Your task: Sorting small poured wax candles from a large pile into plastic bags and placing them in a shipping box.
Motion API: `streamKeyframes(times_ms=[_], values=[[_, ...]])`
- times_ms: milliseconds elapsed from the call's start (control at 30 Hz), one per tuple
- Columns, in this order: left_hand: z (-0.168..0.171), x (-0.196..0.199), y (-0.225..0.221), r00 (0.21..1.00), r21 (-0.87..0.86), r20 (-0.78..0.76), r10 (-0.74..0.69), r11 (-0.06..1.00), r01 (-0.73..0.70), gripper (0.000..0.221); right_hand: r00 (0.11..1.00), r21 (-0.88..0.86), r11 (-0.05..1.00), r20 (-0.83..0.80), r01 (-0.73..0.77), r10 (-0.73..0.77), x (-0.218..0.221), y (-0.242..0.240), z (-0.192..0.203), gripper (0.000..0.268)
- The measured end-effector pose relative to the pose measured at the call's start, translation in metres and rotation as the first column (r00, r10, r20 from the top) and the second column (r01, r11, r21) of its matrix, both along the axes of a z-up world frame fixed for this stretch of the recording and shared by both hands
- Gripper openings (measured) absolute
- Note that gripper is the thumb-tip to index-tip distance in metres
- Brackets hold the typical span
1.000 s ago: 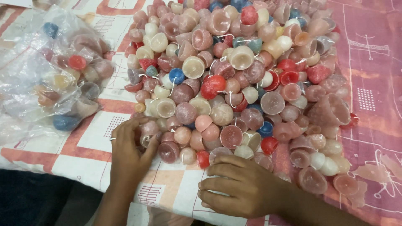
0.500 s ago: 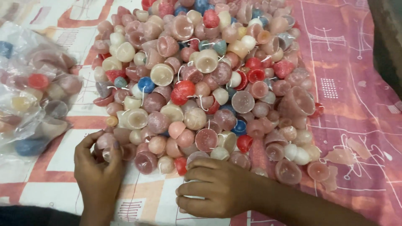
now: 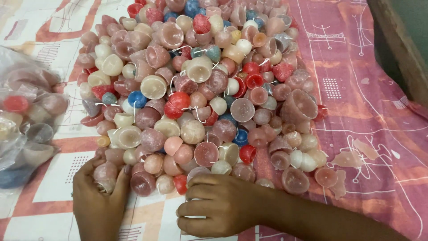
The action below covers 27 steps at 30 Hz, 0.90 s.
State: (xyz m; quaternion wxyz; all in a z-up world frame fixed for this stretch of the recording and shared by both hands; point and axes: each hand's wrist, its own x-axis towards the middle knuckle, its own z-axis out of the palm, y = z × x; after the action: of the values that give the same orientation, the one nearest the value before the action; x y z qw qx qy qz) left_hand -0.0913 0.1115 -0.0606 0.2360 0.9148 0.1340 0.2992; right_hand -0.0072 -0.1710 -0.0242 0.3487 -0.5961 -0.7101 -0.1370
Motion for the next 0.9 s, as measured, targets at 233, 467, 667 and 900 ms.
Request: streamKeyframes(times_ms=[233, 467, 667, 900], values=[[-0.011, -0.007, 0.006, 0.978, -0.2, -0.01, 0.21, 0.957, -0.208, 0.048, 1.0, -0.003, 1.0, 0.019, 0.005, -0.005, 0.0, 0.001, -0.001, 0.013], [-0.002, -0.004, 0.005, 0.95, -0.599, 0.231, 0.209, 0.8, -0.031, 0.045, 0.999, 0.009, 1.0, 0.047, 0.014, -0.014, 0.0, 0.002, -0.002, 0.012], [0.032, 0.018, -0.009, 0.816, -0.861, 0.427, 0.388, 0.451, 0.236, 0.038, 0.999, 0.014, 1.0, 0.036, 0.023, -0.024, 0.0, 0.002, 0.0, 0.013], [0.051, 0.092, -0.066, 0.681, -0.509, 0.725, -0.107, 0.583, 0.633, 0.041, 0.985, 0.101, 0.989, 0.125, 0.106, -0.118, 0.0, -0.006, 0.003, 0.016]])
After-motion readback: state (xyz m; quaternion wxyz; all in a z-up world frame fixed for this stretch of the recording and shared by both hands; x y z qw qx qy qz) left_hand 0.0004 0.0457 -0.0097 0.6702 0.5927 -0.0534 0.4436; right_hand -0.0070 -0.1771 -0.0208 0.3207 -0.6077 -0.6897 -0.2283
